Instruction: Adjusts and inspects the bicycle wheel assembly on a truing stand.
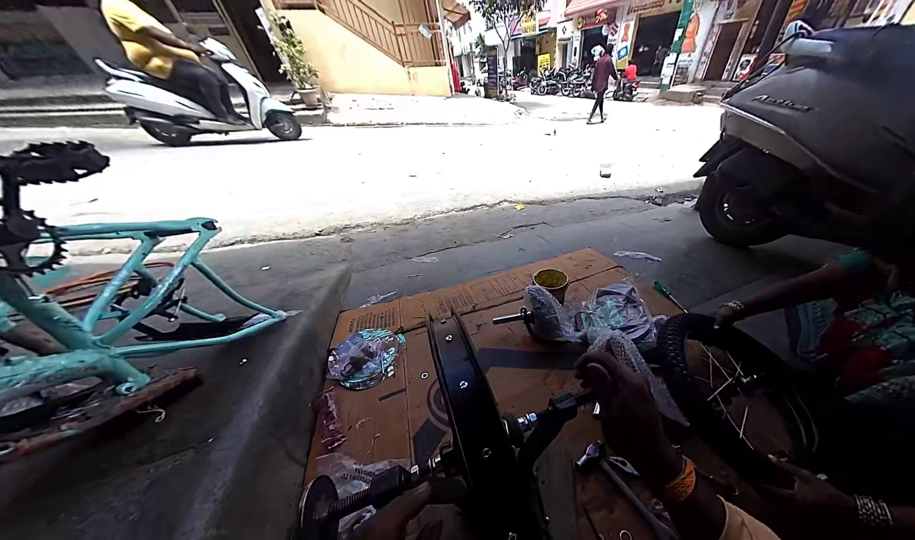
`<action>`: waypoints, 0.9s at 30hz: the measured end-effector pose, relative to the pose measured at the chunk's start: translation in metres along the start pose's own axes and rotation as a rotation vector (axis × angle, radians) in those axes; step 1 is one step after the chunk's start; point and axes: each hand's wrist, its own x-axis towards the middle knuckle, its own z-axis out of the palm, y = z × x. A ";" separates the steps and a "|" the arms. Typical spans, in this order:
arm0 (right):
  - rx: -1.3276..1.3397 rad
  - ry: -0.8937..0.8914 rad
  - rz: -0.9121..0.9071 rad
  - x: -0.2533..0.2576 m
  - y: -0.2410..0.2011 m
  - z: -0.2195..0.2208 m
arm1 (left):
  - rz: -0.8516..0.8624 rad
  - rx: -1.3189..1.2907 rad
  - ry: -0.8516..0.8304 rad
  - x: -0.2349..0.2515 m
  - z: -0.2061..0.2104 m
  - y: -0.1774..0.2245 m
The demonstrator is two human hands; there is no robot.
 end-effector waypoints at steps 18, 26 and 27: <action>-0.208 -0.292 0.069 0.023 -0.008 -0.030 | 0.037 0.554 -0.307 0.051 -0.006 -0.020; -0.352 -0.578 0.329 0.049 -0.024 -0.032 | 0.120 0.483 -0.299 0.053 -0.009 -0.024; -0.325 -0.446 0.262 0.036 -0.017 -0.027 | 0.123 0.470 -0.300 0.053 -0.011 -0.023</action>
